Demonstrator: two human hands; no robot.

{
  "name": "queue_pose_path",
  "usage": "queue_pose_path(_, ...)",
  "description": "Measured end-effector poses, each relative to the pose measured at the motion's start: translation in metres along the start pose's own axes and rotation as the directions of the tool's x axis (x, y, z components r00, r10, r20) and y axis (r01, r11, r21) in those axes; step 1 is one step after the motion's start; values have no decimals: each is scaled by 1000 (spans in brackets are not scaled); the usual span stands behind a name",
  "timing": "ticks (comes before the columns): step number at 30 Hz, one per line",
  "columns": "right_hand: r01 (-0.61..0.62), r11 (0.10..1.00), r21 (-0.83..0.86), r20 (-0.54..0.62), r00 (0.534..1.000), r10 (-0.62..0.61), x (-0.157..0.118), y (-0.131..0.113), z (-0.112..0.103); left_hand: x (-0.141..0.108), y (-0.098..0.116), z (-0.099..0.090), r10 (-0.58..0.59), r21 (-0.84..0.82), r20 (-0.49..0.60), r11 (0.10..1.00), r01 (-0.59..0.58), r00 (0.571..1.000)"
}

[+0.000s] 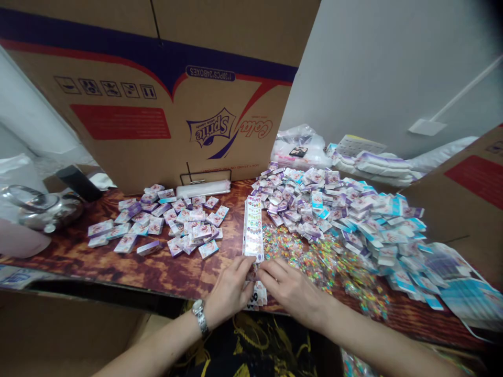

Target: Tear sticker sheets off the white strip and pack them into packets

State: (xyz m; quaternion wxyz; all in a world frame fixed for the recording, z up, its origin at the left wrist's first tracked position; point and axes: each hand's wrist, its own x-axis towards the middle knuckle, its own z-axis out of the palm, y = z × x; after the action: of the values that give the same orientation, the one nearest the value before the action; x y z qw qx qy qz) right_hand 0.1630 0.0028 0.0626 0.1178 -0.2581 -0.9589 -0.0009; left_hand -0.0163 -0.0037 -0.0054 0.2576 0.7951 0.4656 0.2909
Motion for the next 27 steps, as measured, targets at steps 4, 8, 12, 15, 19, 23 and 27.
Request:
queue_pose_path(4, -226, 948, 224, -220, 936, 275, -5, 0, 16, -3, -2, 5, -32, 6, -15, 999, 32, 999)
queue_pose_path(8, -321, 873, 367, -256, 867, 427, -8, 4, 28, -6, -3, 7, -45, -3, -38, 999, 45, 998)
queue_pose_path(12, -288, 913, 290, -242, 900, 361, -12, 11, 34, -5, -1, 5, -41, -8, -53, 999, 41, 998)
queue_pose_path(15, -241, 970, 9, -314, 921, 232, -14, 11, 33, -2, -1, 6, -29, 24, -80, 999, 31, 996)
queue_pose_path(19, -187, 959, -214, -343, 933, 105, -10, 2, 29, -1, -4, 10, 4, 119, -131, 993, 11, 991)
queue_pose_path(23, -195, 971, -137, -284, 947, 150, -5, -6, 32, -1, -9, 13, 49, 245, -147, 969, -12, 988)
queue_pose_path(27, -411, 877, 250, -156, 877, 455, -3, 0, 36, -2, -12, 13, 72, 344, -105, 938, -32, 992)
